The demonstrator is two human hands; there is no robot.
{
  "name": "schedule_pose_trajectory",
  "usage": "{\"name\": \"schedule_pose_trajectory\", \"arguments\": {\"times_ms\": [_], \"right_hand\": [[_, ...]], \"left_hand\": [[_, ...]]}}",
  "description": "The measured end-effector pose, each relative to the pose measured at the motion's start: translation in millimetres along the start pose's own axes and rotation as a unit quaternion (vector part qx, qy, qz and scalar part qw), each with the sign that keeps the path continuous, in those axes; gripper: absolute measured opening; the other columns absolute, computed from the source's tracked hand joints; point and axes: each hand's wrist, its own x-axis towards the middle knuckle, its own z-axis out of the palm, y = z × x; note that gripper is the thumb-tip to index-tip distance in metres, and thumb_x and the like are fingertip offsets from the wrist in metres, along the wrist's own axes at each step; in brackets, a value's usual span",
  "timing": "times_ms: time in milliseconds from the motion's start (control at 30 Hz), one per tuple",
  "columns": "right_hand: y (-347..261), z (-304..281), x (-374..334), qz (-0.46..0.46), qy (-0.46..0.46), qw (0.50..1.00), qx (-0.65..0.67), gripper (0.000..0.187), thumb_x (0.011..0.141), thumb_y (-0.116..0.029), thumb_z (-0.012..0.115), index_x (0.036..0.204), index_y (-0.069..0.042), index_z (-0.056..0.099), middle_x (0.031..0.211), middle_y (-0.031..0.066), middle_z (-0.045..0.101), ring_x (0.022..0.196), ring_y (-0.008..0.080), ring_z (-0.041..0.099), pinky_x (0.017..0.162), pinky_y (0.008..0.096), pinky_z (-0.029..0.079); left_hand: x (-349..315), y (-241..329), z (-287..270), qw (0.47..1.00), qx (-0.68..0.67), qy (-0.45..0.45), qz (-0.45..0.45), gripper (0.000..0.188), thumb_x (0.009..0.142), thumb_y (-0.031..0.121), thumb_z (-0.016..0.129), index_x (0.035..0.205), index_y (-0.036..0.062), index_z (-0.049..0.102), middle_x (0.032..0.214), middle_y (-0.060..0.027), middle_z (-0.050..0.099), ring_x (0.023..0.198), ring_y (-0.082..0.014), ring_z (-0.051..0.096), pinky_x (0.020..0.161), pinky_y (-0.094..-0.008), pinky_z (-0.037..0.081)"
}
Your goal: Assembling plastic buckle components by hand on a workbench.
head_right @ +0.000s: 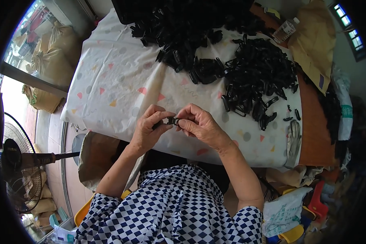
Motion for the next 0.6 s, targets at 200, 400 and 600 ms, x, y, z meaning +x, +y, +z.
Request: {"name": "schedule_pose_trajectory", "arguments": {"times_ms": [200,400,600], "right_hand": [[-1.2,-0.9,-3.0,0.042,-0.017,0.999,-0.029,0.011,0.092,-0.012,0.061,0.100,-0.007,0.055,0.081,0.0001,0.062,0.063,0.0019,0.047,0.055,0.0148,0.037],[5.3,-5.9,-14.5,0.073,-0.005,0.988,-0.138,0.008,0.093,-0.011,0.059,0.094,-0.005,0.054,0.080,-0.0006,0.061,0.069,0.0034,0.052,0.056,0.0188,0.043],[13.1,-23.3,-29.0,0.198,-0.065,0.975,0.073,0.016,0.092,-0.019,0.062,0.091,-0.006,0.053,0.077,0.0015,0.062,0.065,0.0056,0.055,0.048,0.0183,0.040]], "left_hand": [[-5.4,4.2,0.1,0.999,0.030,-0.021,0.032,0.033,0.074,0.004,0.073,0.105,0.0077,0.065,0.095,-0.0066,0.062,0.083,-0.0234,0.063,0.070,-0.0328,0.052],[-7.8,18.7,5.3,0.979,0.166,-0.087,0.074,0.033,0.070,0.009,0.074,0.100,0.0059,0.063,0.089,-0.0074,0.061,0.083,-0.0269,0.061,0.071,-0.0360,0.051],[-7.1,27.7,17.5,0.975,0.138,-0.153,0.084,0.029,0.072,0.008,0.072,0.098,0.0036,0.061,0.086,-0.0085,0.059,0.081,-0.0272,0.060,0.069,-0.0366,0.050]]}}
